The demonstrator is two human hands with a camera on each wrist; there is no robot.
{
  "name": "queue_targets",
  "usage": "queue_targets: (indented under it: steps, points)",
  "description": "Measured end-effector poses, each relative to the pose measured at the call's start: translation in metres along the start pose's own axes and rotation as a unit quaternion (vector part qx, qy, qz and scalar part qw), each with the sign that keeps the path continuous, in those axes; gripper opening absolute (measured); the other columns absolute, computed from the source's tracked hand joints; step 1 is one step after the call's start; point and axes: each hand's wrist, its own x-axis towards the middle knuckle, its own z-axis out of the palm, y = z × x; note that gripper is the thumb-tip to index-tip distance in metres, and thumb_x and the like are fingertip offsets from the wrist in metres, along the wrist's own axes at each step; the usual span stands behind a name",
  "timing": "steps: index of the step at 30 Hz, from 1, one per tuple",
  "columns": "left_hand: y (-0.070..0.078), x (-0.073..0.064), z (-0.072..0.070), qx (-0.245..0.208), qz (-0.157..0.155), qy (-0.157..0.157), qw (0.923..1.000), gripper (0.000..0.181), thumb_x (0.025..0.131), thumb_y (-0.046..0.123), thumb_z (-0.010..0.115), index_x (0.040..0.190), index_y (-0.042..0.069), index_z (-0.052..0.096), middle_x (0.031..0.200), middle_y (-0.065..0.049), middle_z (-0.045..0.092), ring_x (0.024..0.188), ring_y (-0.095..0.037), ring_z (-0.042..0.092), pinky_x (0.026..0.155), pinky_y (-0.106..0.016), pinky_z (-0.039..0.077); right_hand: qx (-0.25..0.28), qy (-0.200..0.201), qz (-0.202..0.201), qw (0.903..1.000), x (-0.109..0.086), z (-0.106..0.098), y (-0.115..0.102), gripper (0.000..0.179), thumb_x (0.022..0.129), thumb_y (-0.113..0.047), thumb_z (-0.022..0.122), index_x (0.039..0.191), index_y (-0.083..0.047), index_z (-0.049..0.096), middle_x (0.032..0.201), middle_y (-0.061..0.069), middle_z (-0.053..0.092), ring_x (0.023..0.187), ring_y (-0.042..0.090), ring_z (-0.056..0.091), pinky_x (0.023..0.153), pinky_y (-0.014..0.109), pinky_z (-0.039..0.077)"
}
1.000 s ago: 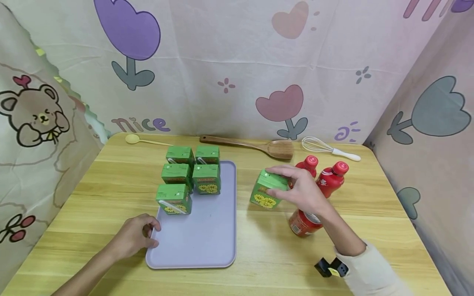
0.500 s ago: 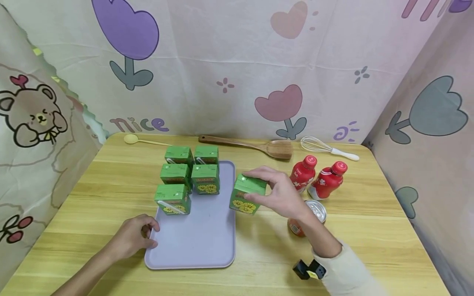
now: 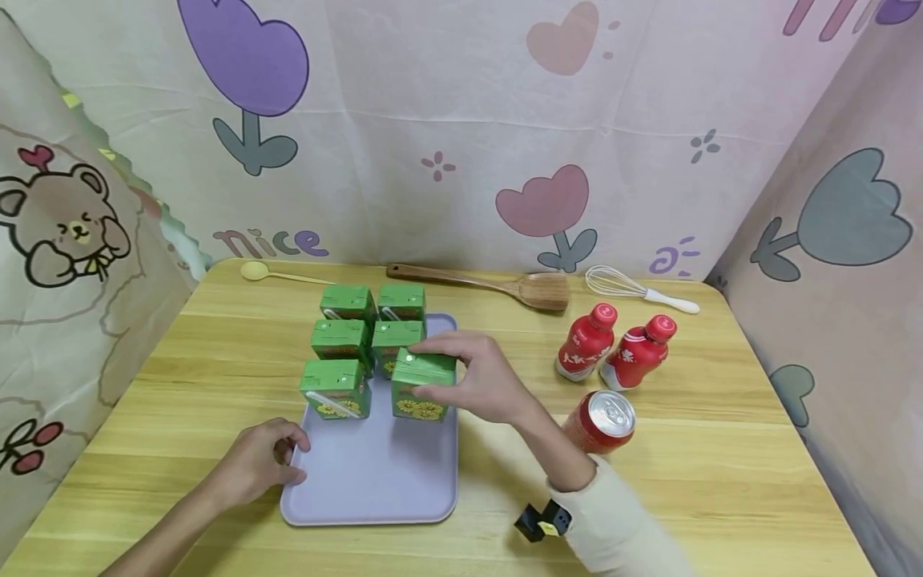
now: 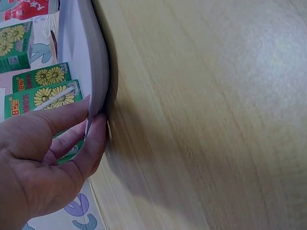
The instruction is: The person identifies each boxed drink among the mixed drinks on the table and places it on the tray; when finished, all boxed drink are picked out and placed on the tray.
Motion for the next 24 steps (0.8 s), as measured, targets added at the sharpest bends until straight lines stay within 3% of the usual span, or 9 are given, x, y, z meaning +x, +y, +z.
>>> queue_targets:
  steps: [7,18,24]
  points:
    - [-0.001,-0.001,0.000,-0.001,-0.003,-0.002,1.0000,0.032,0.063,0.001,0.082,0.088,0.007,0.064,0.078,-0.003,0.052,0.069,-0.012,0.046,0.056,-0.020,0.041,-0.018,-0.022,0.004,0.9996,0.008,0.019,0.006,0.044,0.075,-0.019,0.080,0.116,-0.009,0.067,0.115,0.004,0.069,0.112,0.016,0.061,0.096,0.024,0.047]
    - [-0.001,0.000,0.000,-0.003,0.002,0.002,1.0000,0.032,0.063,0.000,0.081,0.088,0.007,0.064,0.078,-0.003,0.052,0.069,-0.011,0.046,0.056,-0.020,0.042,-0.029,-0.051,0.021,0.9980,0.019,0.035,0.020,0.046,0.075,-0.018,0.080,0.118,-0.009,0.066,0.120,0.006,0.066,0.116,0.018,0.059,0.100,0.027,0.045]
    - [0.001,0.001,0.001,-0.004,-0.004,0.003,1.0000,0.031,0.063,0.000,0.081,0.088,0.008,0.063,0.078,-0.002,0.052,0.069,-0.011,0.047,0.056,-0.020,0.043,-0.060,-0.055,0.025,0.9964,0.022,0.038,0.025,0.046,0.076,-0.019,0.080,0.118,-0.010,0.066,0.120,0.005,0.066,0.116,0.019,0.059,0.101,0.028,0.045]
